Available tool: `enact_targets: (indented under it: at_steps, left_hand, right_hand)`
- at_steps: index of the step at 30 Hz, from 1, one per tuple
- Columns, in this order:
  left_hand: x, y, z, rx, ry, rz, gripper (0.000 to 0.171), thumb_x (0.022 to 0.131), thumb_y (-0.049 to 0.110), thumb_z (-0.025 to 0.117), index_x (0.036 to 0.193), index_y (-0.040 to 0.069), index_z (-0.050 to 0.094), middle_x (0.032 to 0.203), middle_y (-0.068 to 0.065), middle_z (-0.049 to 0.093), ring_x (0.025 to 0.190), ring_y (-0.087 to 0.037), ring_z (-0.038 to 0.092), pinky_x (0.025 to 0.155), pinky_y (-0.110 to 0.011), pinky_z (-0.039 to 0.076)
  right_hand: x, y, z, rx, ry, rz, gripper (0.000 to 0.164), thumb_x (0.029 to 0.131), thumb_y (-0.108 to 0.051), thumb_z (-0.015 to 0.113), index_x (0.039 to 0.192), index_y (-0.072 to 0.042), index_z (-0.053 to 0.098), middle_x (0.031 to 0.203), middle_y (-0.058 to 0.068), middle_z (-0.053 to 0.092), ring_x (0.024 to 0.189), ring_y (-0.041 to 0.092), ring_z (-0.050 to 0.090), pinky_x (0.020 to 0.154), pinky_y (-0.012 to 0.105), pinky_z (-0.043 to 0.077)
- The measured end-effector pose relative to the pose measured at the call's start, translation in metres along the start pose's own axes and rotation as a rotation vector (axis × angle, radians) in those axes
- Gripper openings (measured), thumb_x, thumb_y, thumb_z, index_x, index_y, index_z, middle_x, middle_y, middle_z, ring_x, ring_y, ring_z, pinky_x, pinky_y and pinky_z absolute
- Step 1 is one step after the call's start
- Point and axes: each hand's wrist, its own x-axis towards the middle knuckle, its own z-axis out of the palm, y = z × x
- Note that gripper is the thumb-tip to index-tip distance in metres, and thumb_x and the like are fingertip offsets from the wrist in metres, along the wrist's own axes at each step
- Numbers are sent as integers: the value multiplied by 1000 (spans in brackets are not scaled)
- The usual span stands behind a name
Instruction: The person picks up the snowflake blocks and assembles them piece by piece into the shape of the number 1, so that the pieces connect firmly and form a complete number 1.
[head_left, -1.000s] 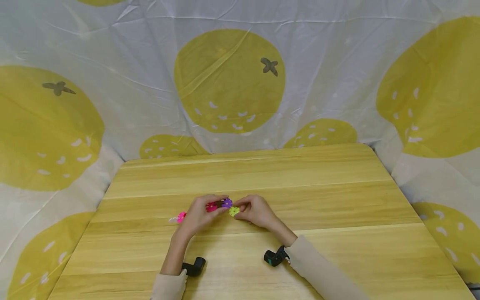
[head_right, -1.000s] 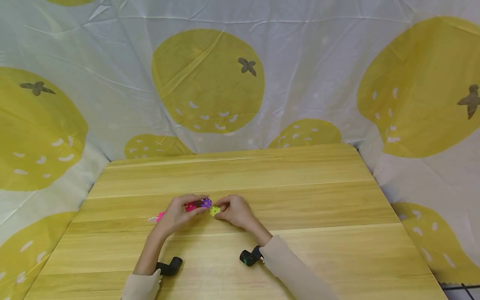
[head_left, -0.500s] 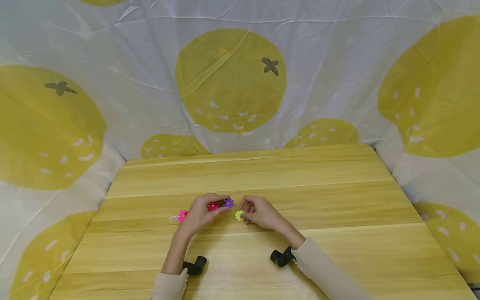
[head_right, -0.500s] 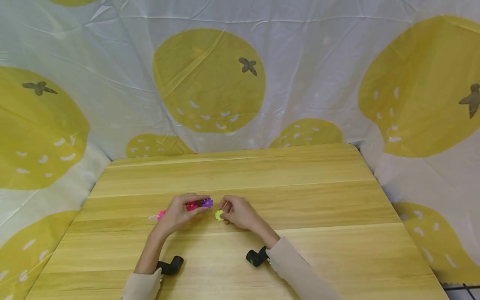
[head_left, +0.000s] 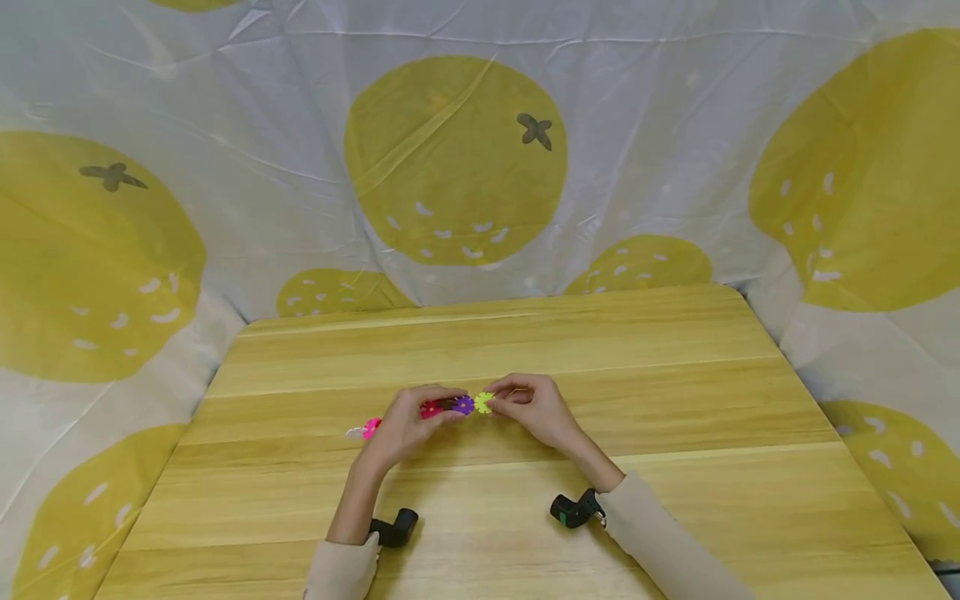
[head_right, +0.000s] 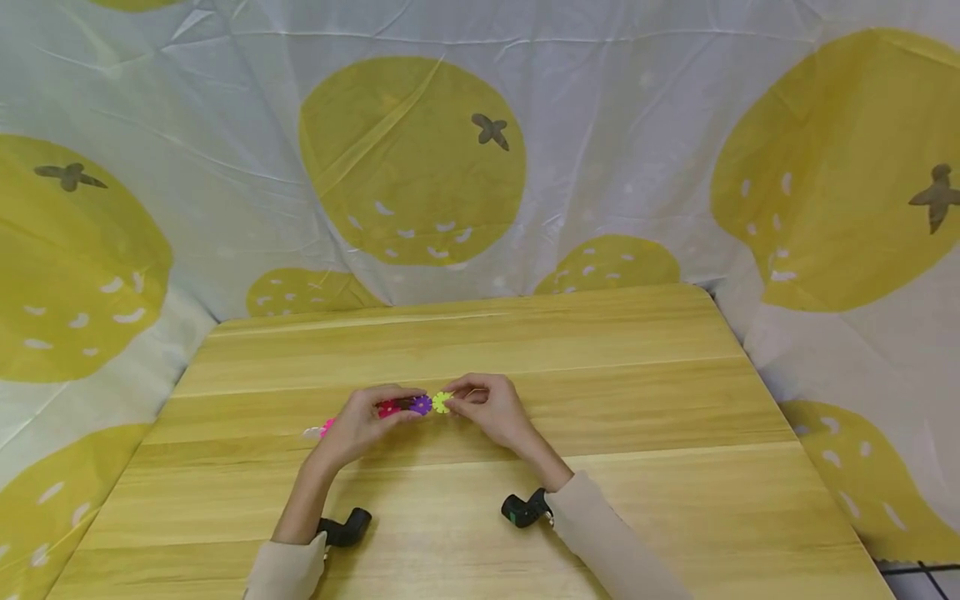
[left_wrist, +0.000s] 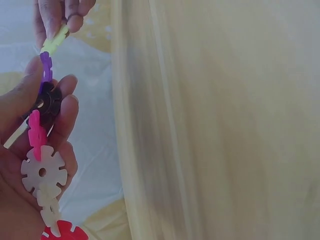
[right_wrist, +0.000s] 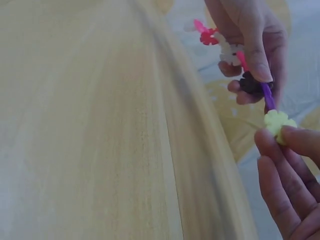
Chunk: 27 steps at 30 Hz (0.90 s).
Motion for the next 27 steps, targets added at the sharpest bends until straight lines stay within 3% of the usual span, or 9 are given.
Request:
enact_targets:
  at_steps: [10,19,27]
  left_hand:
    - [1,0,-1,-24,1,16,28,94,11,76,121,8,77,112,-5,77,100,-19,70,82,-22,58]
    - [4,5,0,-32,20,24,26,94,12,75,119,7,78,107,-5,77,91,-16,66,77,-21,56]
    - [6,4,5,-24,13,77,23,93,11,76,116,8,79,106,-4,78,94,-14,69,79,-22,57]
  right_hand:
    - [0,-3,6,18,27,-45,15,93,-6,76,106,0,79,103,22,78,87,42,77,78,49,63]
    - [1,-2,5,34,64,-83,14,91,-3,77,104,1,80,98,23,77,82,30,78,77,49,63]
    - [1,-2,6,41,61,-103,13,91,-3,77,103,1,80,97,22,76,82,41,76,76,51,63]
